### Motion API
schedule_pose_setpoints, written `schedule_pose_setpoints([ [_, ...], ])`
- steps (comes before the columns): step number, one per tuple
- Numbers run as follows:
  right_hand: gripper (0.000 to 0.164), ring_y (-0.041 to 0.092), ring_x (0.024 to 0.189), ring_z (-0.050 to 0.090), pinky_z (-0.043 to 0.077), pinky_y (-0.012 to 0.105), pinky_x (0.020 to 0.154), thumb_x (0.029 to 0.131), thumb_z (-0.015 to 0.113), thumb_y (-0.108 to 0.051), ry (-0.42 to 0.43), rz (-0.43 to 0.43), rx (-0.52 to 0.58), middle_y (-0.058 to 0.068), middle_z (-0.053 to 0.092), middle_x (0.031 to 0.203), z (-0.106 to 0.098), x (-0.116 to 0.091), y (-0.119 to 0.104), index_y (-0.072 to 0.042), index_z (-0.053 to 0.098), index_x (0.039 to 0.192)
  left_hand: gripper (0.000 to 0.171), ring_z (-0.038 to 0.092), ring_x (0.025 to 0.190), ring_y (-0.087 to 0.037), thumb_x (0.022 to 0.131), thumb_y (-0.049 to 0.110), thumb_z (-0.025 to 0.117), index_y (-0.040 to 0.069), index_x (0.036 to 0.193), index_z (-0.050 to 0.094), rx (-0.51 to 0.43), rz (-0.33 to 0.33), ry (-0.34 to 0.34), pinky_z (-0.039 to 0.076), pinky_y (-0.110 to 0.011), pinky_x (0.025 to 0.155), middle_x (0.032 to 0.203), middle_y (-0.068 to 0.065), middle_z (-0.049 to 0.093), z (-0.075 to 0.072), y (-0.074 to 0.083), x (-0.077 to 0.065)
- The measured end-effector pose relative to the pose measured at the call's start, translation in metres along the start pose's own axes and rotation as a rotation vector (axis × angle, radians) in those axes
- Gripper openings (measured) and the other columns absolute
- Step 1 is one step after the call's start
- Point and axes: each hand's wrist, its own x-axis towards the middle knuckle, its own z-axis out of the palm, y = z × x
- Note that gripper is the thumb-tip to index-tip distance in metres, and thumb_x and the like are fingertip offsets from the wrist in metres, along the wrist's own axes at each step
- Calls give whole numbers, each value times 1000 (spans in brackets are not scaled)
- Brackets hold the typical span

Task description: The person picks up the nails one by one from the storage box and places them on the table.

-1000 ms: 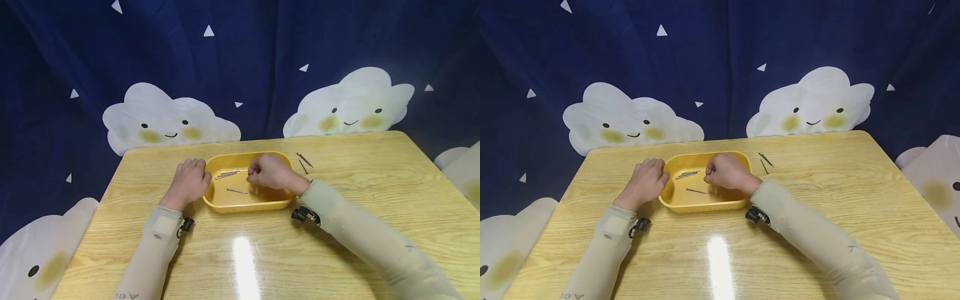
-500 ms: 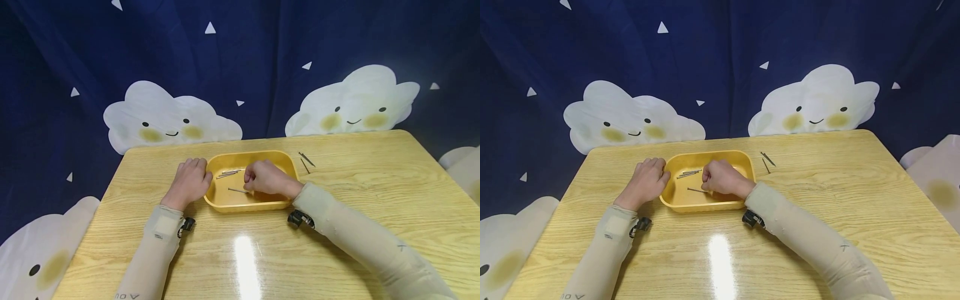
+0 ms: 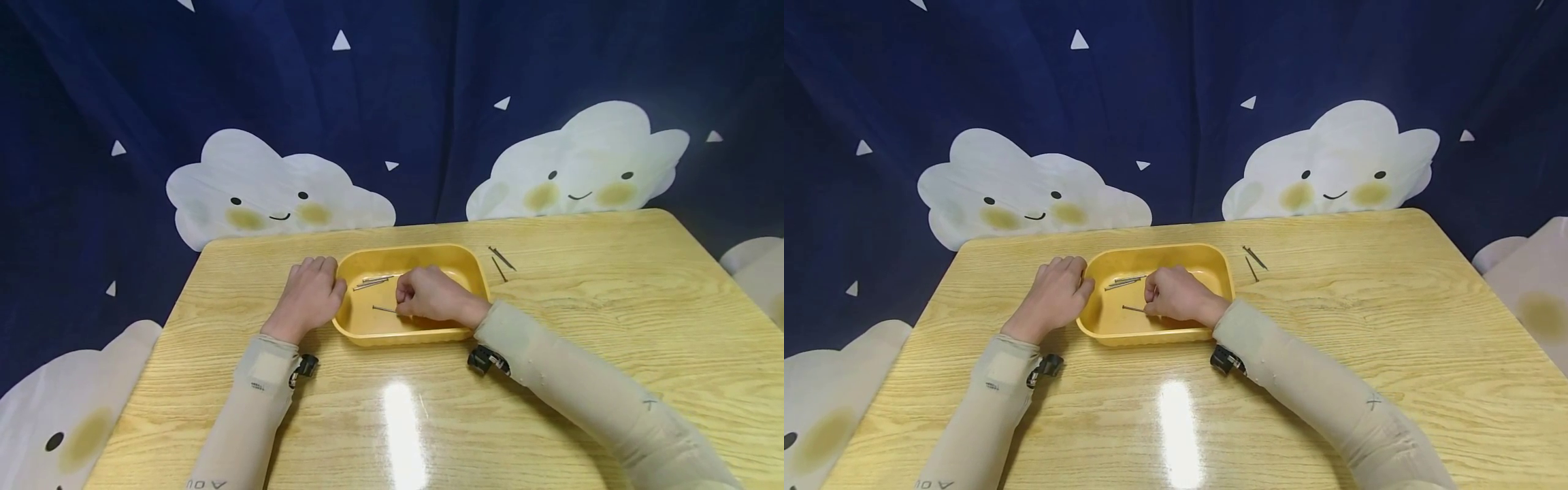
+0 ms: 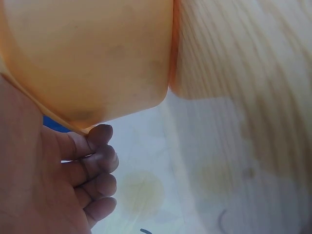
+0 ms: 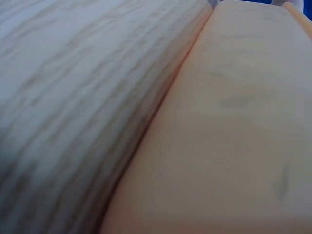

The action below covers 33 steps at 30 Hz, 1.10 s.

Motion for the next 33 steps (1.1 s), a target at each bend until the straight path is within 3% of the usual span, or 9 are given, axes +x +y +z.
schedule_pose_setpoints([
  [7, 10, 8, 66, 54, 45, 24, 72, 85, 79, -19, -1, 4, -2, -6, 64, 70, 1, 1, 1, -14, 70, 90, 22, 46, 84, -28, 103, 26, 43, 8, 94, 52, -4, 1, 11, 33, -38, 78, 84, -7, 50, 0, 1, 2],
  [13, 22, 8, 66, 55, 47, 26, 75, 84, 77, -19, 8, 28, 1, -5, 65, 73, 2, 2, 2, -11, 68, 102, 22, 46, 83, -28, 103, 26, 42, 8, 94, 51, -6, 6, 15, 33, -38, 77, 82, -7, 50, 0, 2, 3],
  [22, 20, 13, 77, 58, 49, 29, 79, 85, 80, -21, 5, 22, -48, -3, 66, 83, 4, 4, 3, -12, 69, 100, 23, 45, 82, -27, 103, 27, 41, 9, 93, 50, -6, 9, 7, 32, -37, 77, 82, -7, 49, -1, 3, 4],
  [33, 11, 11, 76, 57, 48, 28, 78, 89, 80, -20, -22, 6, -53, -4, 68, 82, 11, 4, 1, -14, 72, 93, 22, 44, 82, -27, 103, 25, 41, 9, 92, 50, -14, 0, -4, 31, -37, 77, 82, -7, 48, 0, 2, -1],
])
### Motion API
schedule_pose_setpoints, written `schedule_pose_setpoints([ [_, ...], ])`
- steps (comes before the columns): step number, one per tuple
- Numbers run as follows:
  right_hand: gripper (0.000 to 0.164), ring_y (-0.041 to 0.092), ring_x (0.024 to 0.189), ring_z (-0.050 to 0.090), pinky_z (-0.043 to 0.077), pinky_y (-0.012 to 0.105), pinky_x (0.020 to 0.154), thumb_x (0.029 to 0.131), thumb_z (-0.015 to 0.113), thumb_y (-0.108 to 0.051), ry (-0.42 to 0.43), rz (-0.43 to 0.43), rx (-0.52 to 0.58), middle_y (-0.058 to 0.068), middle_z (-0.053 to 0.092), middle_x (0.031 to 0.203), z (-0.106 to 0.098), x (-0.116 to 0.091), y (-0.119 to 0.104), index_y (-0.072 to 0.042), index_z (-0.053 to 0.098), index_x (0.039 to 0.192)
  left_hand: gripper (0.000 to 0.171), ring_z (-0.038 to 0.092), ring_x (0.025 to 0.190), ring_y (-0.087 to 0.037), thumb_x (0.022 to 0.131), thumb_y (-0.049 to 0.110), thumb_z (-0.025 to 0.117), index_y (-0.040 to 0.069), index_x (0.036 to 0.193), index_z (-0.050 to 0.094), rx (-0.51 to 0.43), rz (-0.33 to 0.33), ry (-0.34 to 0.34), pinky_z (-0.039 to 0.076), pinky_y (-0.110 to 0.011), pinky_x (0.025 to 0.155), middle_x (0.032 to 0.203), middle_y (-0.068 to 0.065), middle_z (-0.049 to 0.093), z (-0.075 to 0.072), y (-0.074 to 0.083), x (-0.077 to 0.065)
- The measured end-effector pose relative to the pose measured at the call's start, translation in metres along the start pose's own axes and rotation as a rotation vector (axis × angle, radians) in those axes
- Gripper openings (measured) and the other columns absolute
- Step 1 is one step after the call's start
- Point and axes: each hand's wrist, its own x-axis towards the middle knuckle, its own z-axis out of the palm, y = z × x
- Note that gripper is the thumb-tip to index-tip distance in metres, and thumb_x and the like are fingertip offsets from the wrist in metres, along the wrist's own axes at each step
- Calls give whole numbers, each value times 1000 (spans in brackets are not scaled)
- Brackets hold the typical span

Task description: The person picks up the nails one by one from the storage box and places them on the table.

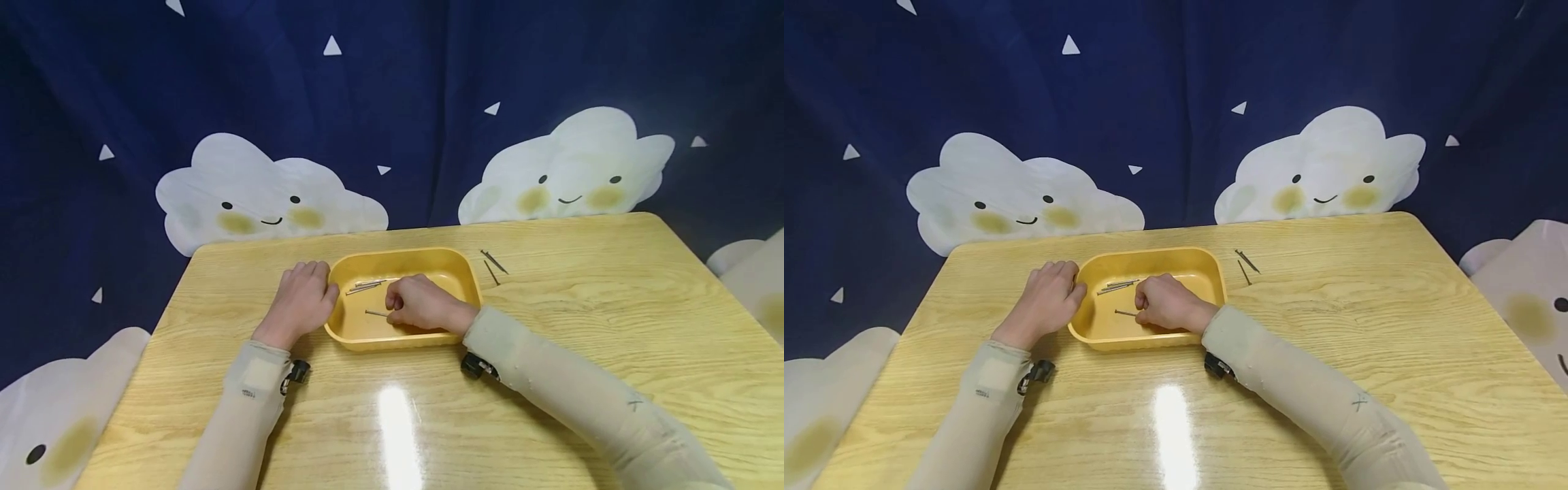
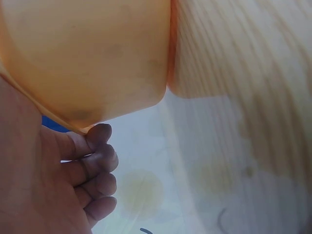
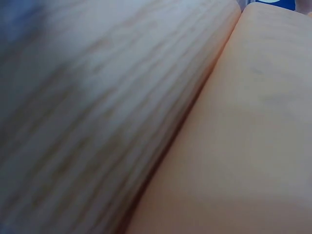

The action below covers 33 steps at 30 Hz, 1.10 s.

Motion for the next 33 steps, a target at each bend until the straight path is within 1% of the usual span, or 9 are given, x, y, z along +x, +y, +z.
schedule_pose_setpoints([
  [4, 8, 10, 72, 56, 47, 26, 75, 91, 78, -18, 5, -18, -7, -6, 66, 77, 1, 0, -1, -16, 71, 87, 22, 44, 82, -27, 103, 26, 41, 9, 93, 51, 0, -8, -3, 30, -36, 77, 82, -6, 48, 0, 0, -1],
  [9, 14, 9, 67, 54, 45, 25, 71, 91, 77, -18, 11, -13, -11, -8, 63, 71, -1, -1, 0, -17, 71, 78, 22, 44, 83, -27, 103, 27, 40, 9, 94, 51, -10, -6, -2, 30, -36, 77, 82, -6, 48, 0, 0, 0],
  [15, 16, 9, 65, 53, 44, 24, 69, 91, 77, -19, 2, -7, 2, -8, 62, 69, -3, -2, 0, -18, 71, 76, 22, 43, 82, -27, 103, 26, 39, 9, 93, 51, -10, -2, 2, 29, -35, 76, 82, -6, 48, 0, 0, 1],
  [22, 17, 9, 65, 53, 45, 24, 70, 93, 71, -16, -8, -48, -44, -6, 64, 69, -4, -3, -1, -17, 70, 77, 22, 43, 81, -27, 103, 26, 39, 9, 94, 51, -9, -1, 3, 29, -35, 76, 81, -6, 48, -1, 0, 1],
  [26, 15, 8, 65, 55, 47, 24, 69, 90, 71, -15, -16, -57, -66, -7, 66, 70, -3, -3, -1, -18, 69, 76, 23, 43, 81, -27, 103, 26, 39, 9, 94, 51, -8, -2, 0, 29, -36, 76, 81, -6, 47, 0, -1, 0],
  [29, 15, 7, 62, 55, 47, 23, 67, 88, 72, -16, -19, -48, -59, -7, 66, 69, -2, -3, -1, -18, 69, 73, 23, 44, 82, -27, 103, 26, 39, 9, 95, 51, -7, -7, 0, 30, -37, 77, 82, -6, 48, 0, 0, -1],
  [33, 19, 7, 59, 53, 45, 22, 64, 88, 73, -18, -24, -35, -45, -8, 64, 65, -2, -4, -2, -19, 68, 69, 23, 44, 83, -27, 104, 26, 39, 8, 96, 52, -6, -11, -4, 30, -37, 78, 83, -7, 49, 0, 0, -2],
])
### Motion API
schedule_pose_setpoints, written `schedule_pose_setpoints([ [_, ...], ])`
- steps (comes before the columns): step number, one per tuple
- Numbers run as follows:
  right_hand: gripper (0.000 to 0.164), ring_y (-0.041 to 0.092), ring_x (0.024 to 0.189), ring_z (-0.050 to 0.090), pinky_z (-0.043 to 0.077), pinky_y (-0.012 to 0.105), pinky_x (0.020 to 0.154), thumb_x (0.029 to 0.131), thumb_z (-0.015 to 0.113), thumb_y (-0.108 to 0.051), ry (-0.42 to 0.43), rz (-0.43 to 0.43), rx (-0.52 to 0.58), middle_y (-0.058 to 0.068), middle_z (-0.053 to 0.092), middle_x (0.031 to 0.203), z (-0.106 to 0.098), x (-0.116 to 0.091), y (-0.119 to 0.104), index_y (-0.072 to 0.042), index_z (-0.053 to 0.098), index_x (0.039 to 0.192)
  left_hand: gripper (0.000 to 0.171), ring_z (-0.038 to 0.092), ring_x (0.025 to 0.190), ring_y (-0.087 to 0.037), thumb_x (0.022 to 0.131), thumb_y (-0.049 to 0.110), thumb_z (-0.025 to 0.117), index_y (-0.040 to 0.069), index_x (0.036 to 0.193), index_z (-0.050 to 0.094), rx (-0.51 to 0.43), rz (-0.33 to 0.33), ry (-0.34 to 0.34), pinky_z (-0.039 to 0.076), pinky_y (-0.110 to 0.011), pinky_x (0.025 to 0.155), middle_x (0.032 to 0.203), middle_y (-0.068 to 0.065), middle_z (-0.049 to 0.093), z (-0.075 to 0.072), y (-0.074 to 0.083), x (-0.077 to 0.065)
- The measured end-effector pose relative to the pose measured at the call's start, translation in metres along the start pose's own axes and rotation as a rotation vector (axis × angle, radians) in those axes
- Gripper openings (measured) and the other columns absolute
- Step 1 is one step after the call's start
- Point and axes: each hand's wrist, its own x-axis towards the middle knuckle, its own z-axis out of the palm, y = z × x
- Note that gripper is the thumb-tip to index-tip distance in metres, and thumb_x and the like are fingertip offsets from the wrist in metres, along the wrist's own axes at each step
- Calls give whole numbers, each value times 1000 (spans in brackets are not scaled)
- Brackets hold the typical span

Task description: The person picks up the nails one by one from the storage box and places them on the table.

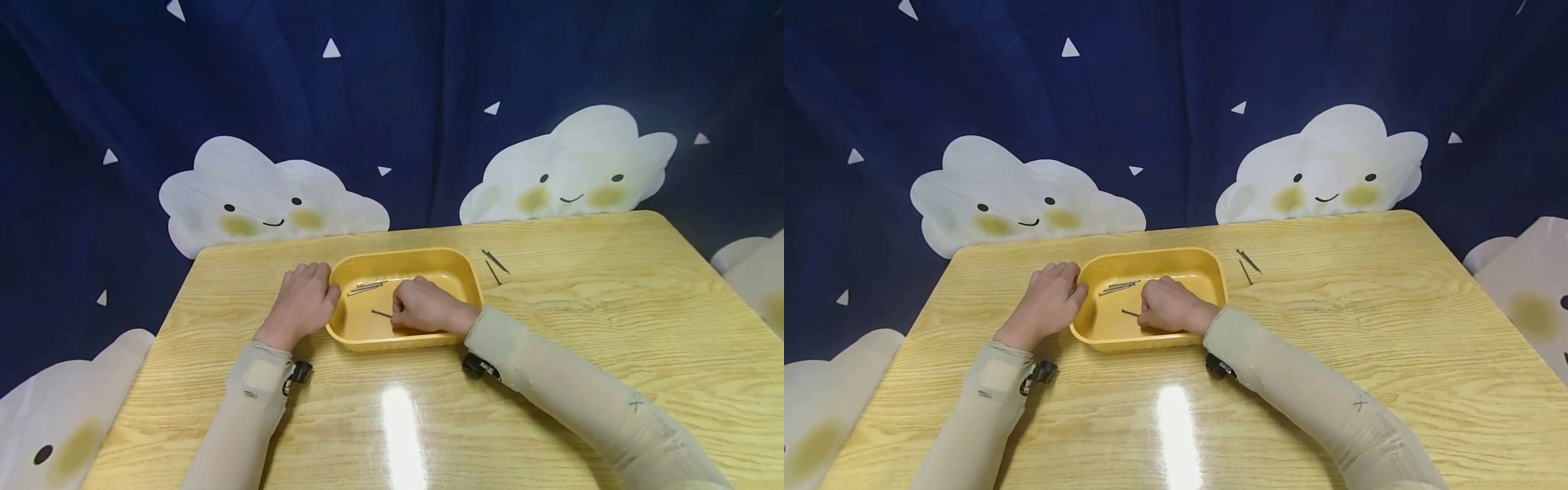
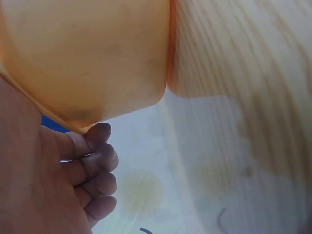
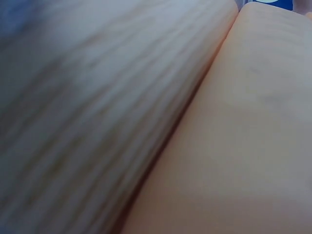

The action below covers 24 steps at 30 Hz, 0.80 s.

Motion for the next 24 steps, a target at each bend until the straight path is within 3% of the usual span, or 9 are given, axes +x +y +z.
schedule_pose_setpoints([
  [11, 23, 5, 52, 46, 39, 20, 56, 79, 77, -13, -2, -29, 38, -11, 57, 55, 0, -3, 0, -20, 67, 60, 22, 44, 82, -27, 103, 25, 41, 7, 96, 53, 4, 4, 20, 31, -37, 77, 83, -7, 49, 1, 0, -1],
  [24, 20, 6, 52, 48, 42, 21, 58, 82, 78, -16, -16, -3, 63, -10, 60, 58, -3, -3, 0, -20, 70, 64, 24, 45, 82, -27, 103, 26, 39, 7, 97, 53, 5, 7, 16, 31, -37, 77, 84, -7, 50, 2, 0, 1],
])
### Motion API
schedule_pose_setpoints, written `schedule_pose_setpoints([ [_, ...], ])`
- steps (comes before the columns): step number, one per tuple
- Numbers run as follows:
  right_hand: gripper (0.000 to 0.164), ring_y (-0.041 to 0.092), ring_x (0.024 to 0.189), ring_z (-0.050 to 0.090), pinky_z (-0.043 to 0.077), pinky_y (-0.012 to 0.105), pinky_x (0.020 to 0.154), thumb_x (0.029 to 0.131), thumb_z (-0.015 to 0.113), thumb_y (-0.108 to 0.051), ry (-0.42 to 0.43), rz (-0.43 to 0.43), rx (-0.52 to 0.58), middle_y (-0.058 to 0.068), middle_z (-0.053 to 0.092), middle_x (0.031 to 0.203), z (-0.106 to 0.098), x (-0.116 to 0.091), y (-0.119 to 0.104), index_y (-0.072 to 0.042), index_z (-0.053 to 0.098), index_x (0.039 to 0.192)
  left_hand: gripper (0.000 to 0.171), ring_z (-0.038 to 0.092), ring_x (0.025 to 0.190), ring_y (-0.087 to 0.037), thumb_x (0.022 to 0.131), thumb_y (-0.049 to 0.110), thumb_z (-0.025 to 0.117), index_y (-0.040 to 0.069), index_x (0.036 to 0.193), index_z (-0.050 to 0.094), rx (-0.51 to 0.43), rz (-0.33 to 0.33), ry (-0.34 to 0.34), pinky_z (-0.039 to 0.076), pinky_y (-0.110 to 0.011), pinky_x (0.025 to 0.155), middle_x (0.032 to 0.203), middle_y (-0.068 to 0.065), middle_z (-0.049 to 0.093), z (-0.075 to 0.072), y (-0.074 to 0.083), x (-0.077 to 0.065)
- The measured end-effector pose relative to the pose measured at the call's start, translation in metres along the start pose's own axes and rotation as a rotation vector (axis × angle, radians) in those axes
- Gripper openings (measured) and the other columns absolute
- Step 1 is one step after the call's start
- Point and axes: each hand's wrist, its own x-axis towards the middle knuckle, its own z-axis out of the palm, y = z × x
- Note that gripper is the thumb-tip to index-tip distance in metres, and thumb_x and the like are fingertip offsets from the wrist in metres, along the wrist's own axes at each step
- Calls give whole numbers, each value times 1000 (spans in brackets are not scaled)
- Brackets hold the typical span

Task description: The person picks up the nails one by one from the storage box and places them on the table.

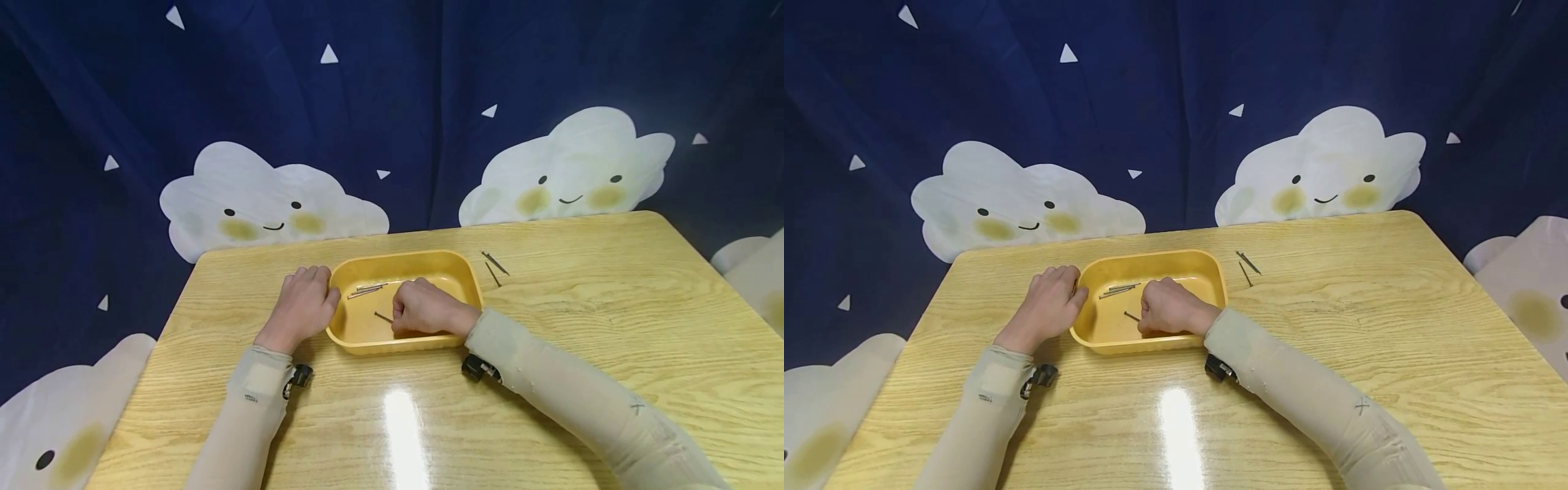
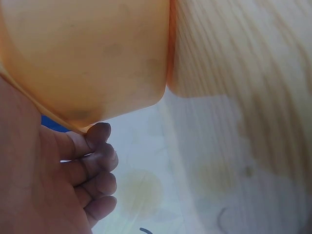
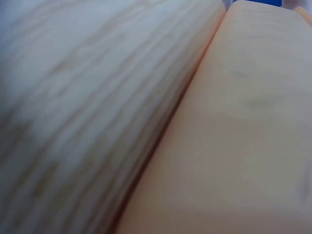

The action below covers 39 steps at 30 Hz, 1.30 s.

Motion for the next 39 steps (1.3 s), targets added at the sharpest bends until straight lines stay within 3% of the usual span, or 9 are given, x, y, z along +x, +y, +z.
schedule_pose_setpoints([
  [9, 13, 6, 61, 53, 47, 22, 67, 82, 75, -19, 30, 34, 100, -9, 65, 67, -3, 0, 0, -20, 71, 70, 23, 45, 83, -27, 104, 27, 40, 9, 96, 52, 2, -3, -8, 31, -37, 78, 84, -6, 50, 0, 0, 0],
  [25, 10, 6, 59, 49, 40, 22, 62, 82, 73, -21, 79, 54, 170, -11, 59, 62, -9, -6, -2, -22, 73, 72, 23, 44, 82, -26, 104, 26, 40, 9, 95, 52, -5, -4, -5, 30, -36, 77, 82, -6, 49, -1, 1, -1],
  [39, 7, 13, 60, 65, 53, 27, 60, 88, 68, -17, 78, 113, 302, 4, 73, 75, -16, -14, -3, -15, 73, 83, 22, 45, 82, -27, 104, 25, 41, 8, 96, 52, -10, 1, 5, 31, -37, 77, 82, -6, 49, 0, 1, -1],
])
